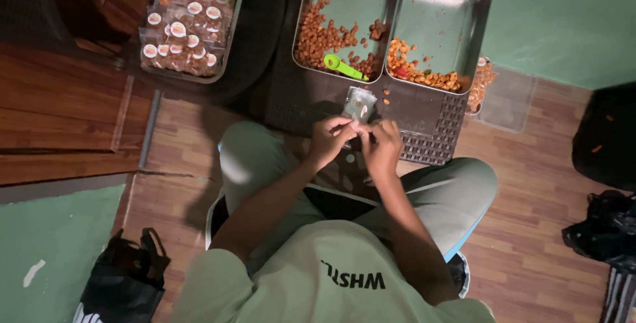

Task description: Scooping small snacks from a tray into plastic bags using a measuring spoon for packaging.

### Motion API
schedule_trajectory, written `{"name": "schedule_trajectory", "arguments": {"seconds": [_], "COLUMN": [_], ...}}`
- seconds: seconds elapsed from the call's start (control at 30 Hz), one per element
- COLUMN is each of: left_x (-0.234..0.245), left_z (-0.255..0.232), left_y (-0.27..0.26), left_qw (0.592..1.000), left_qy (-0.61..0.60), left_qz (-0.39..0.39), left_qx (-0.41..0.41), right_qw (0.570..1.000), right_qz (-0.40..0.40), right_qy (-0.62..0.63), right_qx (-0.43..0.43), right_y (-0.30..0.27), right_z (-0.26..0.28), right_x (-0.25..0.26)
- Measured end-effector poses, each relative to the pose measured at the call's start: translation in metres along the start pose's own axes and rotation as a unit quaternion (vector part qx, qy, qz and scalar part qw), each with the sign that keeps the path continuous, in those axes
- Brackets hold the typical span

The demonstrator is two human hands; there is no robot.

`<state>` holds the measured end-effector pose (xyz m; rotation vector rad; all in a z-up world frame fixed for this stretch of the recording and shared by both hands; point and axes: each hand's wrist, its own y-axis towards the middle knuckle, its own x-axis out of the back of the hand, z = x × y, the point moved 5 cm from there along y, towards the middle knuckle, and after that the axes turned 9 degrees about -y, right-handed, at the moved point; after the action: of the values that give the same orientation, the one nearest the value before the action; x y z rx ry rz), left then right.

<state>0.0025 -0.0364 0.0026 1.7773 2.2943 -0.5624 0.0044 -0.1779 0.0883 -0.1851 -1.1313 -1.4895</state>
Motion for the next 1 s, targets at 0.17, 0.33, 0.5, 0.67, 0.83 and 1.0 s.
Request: {"name": "schedule_trajectory", "arguments": {"seconds": [0.17, 0.33, 0.5, 0.67, 0.83, 1.0], "left_x": [0.004, 0.001, -0.002, -0.009, -0.006, -0.005], "left_z": [-0.011, -0.019, -0.027, -0.04, -0.028, -0.035], "left_y": [-0.003, -0.002, 0.0, -0.005, -0.003, -0.001], "left_qw": [0.999, 0.999, 0.997, 0.995, 0.997, 0.995], "left_qy": [0.029, -0.002, -0.026, -0.012, 0.002, 0.051], "left_qz": [0.012, 0.028, 0.075, 0.097, 0.072, 0.08], "left_qx": [-0.008, -0.022, -0.023, -0.009, 0.028, -0.017], "right_qw": [1.0, 0.998, 0.988, 0.962, 0.931, 0.94], "right_qz": [0.025, 0.05, 0.088, 0.136, 0.172, 0.174], "right_qy": [-0.007, 0.02, 0.087, 0.167, 0.226, 0.187], "right_qx": [-0.003, -0.041, -0.092, -0.171, -0.228, -0.226], "right_y": [0.005, 0.011, 0.015, 0.014, 0.017, 0.016], "right_z": [-0.002, -0.012, -0.02, -0.027, -0.018, -0.014], "right_x": [0.002, 0.0, -0.003, -0.007, -0.003, 0.0]}}
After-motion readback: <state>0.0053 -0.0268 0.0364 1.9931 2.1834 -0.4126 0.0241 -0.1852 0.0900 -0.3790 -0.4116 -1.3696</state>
